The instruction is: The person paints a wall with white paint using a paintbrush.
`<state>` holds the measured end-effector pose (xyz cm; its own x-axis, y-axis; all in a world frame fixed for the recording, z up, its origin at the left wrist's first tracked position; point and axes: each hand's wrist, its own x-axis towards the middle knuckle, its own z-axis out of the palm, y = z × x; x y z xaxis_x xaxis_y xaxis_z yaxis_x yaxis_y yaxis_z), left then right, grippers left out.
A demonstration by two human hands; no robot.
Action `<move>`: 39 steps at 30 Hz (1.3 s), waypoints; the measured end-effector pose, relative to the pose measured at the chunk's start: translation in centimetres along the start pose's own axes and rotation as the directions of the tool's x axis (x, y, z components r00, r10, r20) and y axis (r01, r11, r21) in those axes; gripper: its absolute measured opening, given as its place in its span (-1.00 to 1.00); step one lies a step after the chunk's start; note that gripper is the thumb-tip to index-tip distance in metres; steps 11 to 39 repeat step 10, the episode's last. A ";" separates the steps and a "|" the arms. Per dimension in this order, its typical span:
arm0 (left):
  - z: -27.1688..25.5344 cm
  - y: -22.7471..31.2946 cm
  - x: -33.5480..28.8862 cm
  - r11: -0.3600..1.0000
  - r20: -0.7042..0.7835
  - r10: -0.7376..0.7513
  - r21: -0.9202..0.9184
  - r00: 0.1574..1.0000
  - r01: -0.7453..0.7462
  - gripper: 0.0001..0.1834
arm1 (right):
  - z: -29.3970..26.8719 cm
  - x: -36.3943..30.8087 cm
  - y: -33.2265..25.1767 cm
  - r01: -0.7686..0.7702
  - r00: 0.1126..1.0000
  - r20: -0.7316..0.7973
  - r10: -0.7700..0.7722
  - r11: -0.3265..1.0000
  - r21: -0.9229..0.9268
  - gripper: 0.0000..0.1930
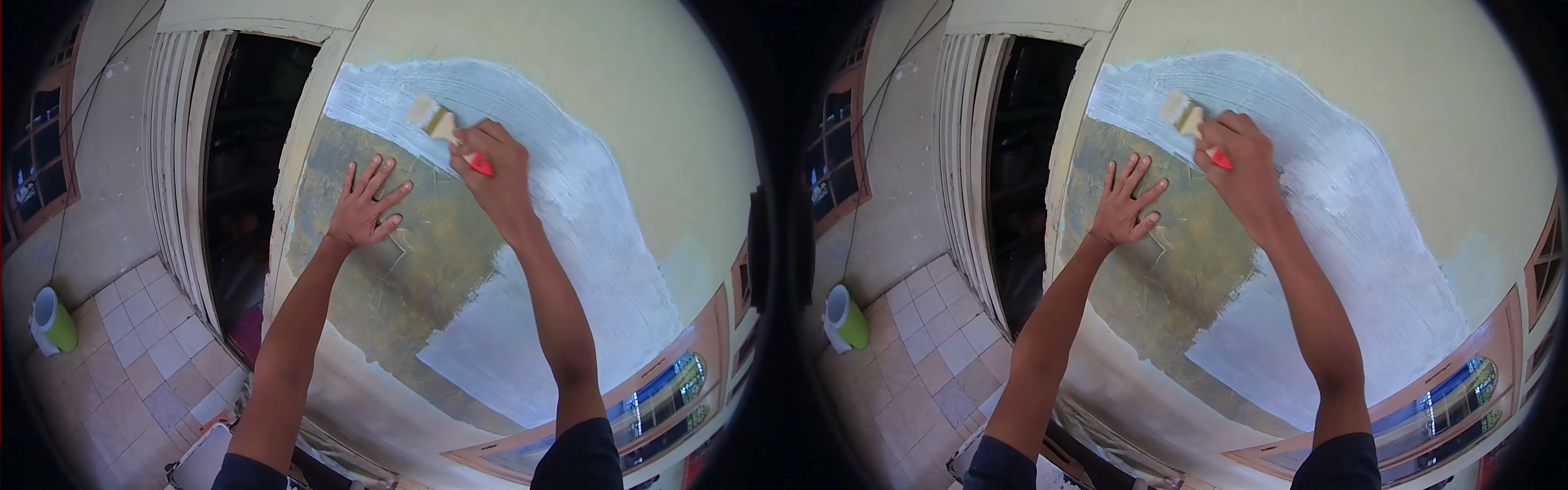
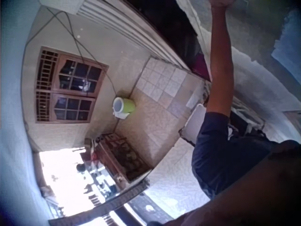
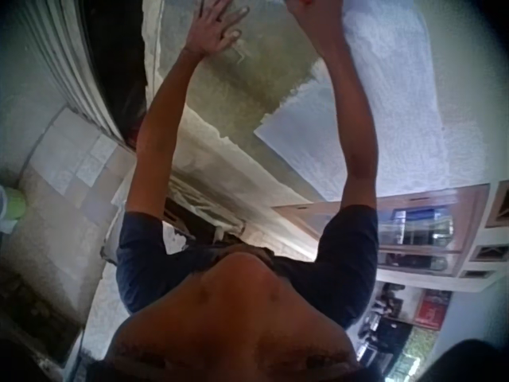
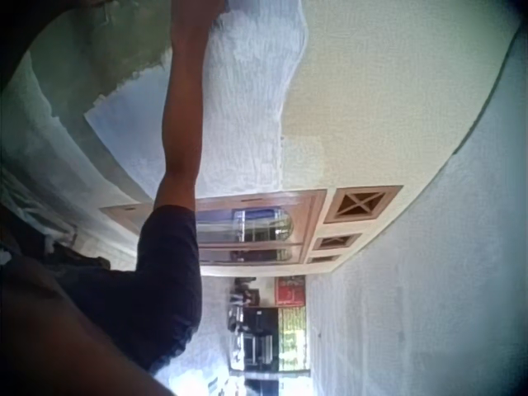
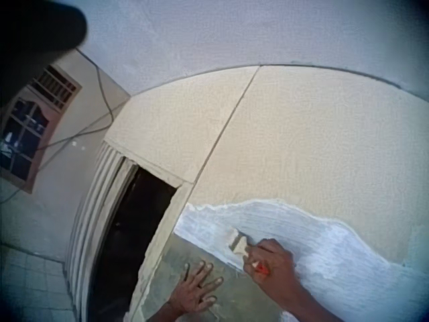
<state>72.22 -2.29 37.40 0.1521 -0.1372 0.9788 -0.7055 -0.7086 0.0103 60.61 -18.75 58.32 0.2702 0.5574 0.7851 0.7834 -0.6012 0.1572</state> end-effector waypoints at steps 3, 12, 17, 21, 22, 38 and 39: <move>-0.2 -0.2 -0.4 0.999 0.002 0.015 0.028 1.000 -0.015 -0.40 | -2.7 -2.0 -0.2 0.074 0.995 -0.064 -0.081 0.992 -0.101 -0.86; 0.3 -0.2 -0.3 1.000 -0.051 0.014 0.006 0.999 -0.014 -0.39 | -8.7 -6.6 -0.5 0.060 0.998 0.052 -0.041 0.886 -0.460 -0.79; 0.3 -0.2 -0.3 1.000 -0.051 0.014 0.006 0.999 -0.014 -0.39 | -8.7 -6.6 -0.5 0.060 0.998 0.052 -0.041 0.886 -0.460 -0.79; 0.3 -0.2 -0.3 1.000 -0.051 0.014 0.006 0.999 -0.014 -0.39 | -8.7 -6.6 -0.5 0.060 0.998 0.052 -0.041 0.886 -0.460 -0.79; 0.3 -0.2 -0.3 1.000 -0.051 0.014 0.006 0.999 -0.014 -0.39 | -8.7 -6.6 -0.5 0.060 0.998 0.052 -0.041 0.886 -0.460 -0.79; 0.3 -0.2 -0.3 1.000 -0.051 0.014 0.006 0.999 -0.014 -0.39 | -8.7 -6.6 -0.5 0.060 0.998 0.052 -0.041 0.886 -0.460 -0.79; 0.3 -0.2 -0.3 1.000 -0.051 0.014 0.006 0.999 -0.014 -0.39 | -8.7 -6.6 -0.5 0.060 0.998 0.052 -0.041 0.886 -0.460 -0.79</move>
